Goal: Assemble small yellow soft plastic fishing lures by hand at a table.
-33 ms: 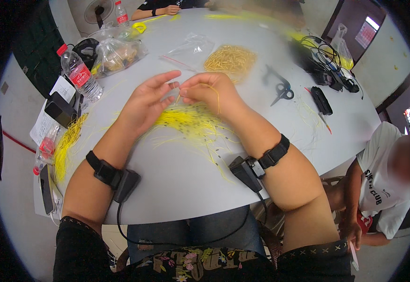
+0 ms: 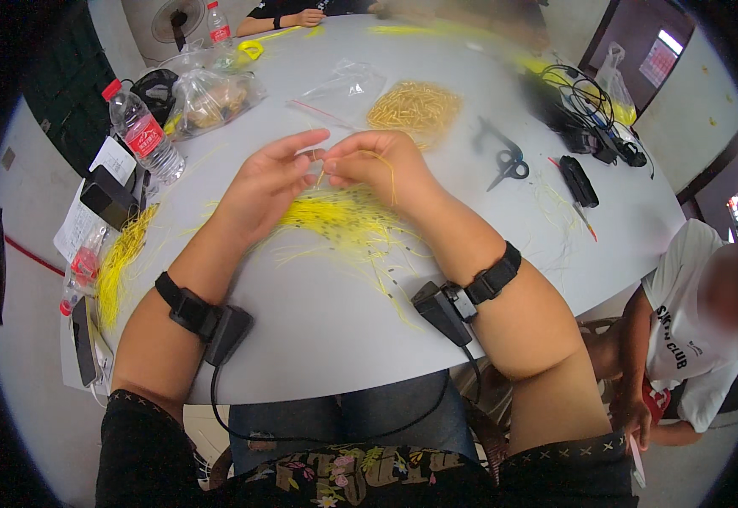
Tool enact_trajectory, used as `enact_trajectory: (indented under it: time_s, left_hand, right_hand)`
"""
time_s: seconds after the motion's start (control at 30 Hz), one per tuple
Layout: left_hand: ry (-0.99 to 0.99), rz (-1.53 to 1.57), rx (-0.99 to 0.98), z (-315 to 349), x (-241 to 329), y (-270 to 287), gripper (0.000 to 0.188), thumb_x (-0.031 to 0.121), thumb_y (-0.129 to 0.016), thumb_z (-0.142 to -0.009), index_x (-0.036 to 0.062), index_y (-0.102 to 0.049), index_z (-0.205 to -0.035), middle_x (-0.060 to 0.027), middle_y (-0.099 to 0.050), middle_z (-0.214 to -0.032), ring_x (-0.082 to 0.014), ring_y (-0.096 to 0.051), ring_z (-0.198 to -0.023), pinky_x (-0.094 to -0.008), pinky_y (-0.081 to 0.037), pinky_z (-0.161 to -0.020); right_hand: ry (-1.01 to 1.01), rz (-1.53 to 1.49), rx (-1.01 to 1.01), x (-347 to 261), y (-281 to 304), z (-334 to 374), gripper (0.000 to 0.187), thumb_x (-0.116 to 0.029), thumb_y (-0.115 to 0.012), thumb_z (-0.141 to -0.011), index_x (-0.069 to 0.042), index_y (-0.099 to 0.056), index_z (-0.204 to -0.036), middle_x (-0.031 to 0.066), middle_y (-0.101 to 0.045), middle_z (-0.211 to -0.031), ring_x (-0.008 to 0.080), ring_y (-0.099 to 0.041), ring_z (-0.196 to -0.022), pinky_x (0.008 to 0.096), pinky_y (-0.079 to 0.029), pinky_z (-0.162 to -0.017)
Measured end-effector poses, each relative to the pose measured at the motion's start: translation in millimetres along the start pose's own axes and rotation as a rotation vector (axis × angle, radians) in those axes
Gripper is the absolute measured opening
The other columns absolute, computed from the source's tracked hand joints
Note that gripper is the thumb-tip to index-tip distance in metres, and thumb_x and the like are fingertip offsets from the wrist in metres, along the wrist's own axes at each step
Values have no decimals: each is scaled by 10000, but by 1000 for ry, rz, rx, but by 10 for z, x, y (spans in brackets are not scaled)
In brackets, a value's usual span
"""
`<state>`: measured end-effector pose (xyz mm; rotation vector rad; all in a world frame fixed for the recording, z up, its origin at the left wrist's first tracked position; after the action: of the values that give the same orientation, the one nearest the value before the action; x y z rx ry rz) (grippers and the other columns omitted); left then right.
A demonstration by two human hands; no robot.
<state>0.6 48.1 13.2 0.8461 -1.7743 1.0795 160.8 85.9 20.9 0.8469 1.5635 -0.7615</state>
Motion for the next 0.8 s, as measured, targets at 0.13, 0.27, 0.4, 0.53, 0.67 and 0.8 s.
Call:
enact_trajectory:
  time_s: [0.13, 0.27, 0.4, 0.53, 0.67, 0.8]
  left_hand:
    - [11, -112, -18, -8, -17, -67, 345, 82, -614, -870, -3, -544, -1197, -71, -587, -1140, -145, -559, -1045, -293, -439, -908]
    - [-30, -223, 40, -15, 5, -69, 336, -22, -621, -829, -24, -559, -1159, -120, -610, -1095, -157, -630, -931, -265, -492, -848]
    - [-98, -292, 68, -28, 8, -26, 314, -26, -634, -820, -31, -561, -1125, -120, -607, -1092, -153, -643, -902, -265, -502, -824]
    - [-93, -310, 103, -17, -12, 18, 304, -25, -633, -821, -35, -562, -1117, -111, -617, -1061, -143, -648, -885, -253, -504, -806]
    - [-70, -325, 112, -23, -1, 1, 293, -48, -618, -822, -37, -567, -1110, -100, -635, -1018, -132, -650, -874, -233, -504, -798]
    - [-84, -350, 113, -18, -2, -19, 300, -69, -606, -818, -32, -572, -1113, -95, -638, -1021, -124, -649, -868, -217, -499, -794]
  right_hand:
    - [-2, 11, 4, 1, 3, 0, 171, -37, -673, -804, 40, -647, -955, 110, -676, -862, 139, -646, -743, 244, -519, -701]
    - [-20, -3, 5, 10, 0, 3, 173, -29, -678, -795, 41, -643, -949, 109, -677, -852, 139, -645, -742, 244, -517, -702]
    - [-20, -25, 11, 12, -7, -2, 173, -23, -678, -791, 38, -640, -948, 109, -679, -848, 140, -647, -746, 240, -515, -704]
    - [-27, -25, 19, 32, -16, -13, 169, -21, -672, -794, 34, -640, -950, 106, -680, -851, 137, -647, -748, 237, -514, -702]
    - [-8, 21, 14, 29, 11, -20, 171, -29, -667, -798, 35, -637, -954, 101, -682, -854, 135, -649, -747, 238, -516, -698]
    - [-15, -8, 11, 79, 24, -29, 177, -39, -667, -801, 33, -635, -960, 101, -684, -855, 135, -651, -750, 238, -516, -702]
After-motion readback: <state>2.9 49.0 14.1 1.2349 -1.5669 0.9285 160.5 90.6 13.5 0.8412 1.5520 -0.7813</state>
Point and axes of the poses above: each hand's wrist, its own z-axis away from the middle knuckle, its own y-axis out of the back of the hand, x = y × z, the point moved 4 cm from there along -z, towards the middle knuckle
